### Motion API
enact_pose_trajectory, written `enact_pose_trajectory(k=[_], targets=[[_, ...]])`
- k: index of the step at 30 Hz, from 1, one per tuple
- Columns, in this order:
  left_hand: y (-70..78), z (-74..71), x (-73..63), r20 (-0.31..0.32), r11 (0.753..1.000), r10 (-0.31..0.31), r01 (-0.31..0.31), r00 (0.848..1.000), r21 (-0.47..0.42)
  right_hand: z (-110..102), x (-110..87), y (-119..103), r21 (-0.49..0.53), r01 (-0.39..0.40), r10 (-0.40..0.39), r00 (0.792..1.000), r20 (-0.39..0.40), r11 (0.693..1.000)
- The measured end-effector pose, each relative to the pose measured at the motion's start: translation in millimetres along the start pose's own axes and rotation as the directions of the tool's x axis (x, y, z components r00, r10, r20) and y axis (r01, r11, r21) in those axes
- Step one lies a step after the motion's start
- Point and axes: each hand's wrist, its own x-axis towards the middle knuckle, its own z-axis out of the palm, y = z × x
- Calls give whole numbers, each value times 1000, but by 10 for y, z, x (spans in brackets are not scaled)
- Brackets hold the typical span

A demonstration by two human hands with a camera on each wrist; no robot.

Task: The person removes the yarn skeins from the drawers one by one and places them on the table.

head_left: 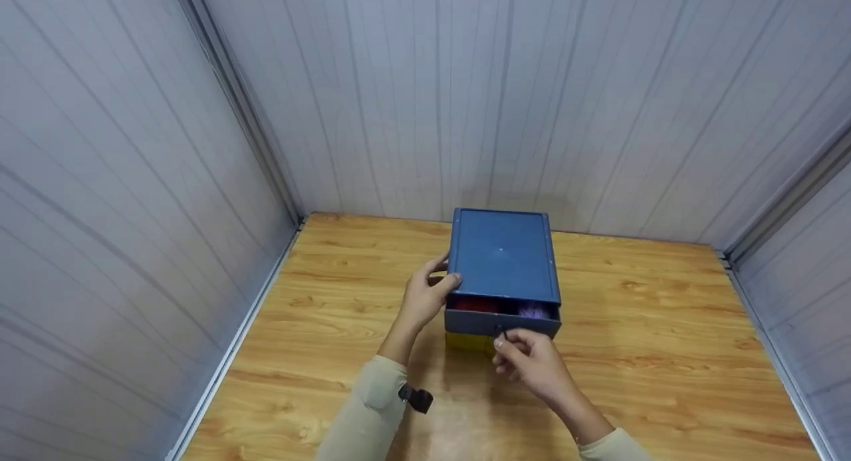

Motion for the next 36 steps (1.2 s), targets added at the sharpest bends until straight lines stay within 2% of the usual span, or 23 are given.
enact_pose_trajectory(k=[16,25,29,30,36], targets=[[26,25,-13,-6,999,-11,11,1000,-47,22,-240,-19,38,-37,35,998,47,999],[56,9,-103,-11,999,6,-7,1000,-53,72,-436,-13,25,8,-10,996,90,1000],[88,10,-97,-17,998,18,-19,1000,-60,71,-474,-39,12,-13,11,996,89,1000],[138,15,-115,-17,998,18,-19,1000,-64,67,-482,-47,7,-18,17,996,88,1000],[152,47,-115,-9,996,12,-13,1000,-83,37,-558,-46,-23,-39,41,996,85,999]])
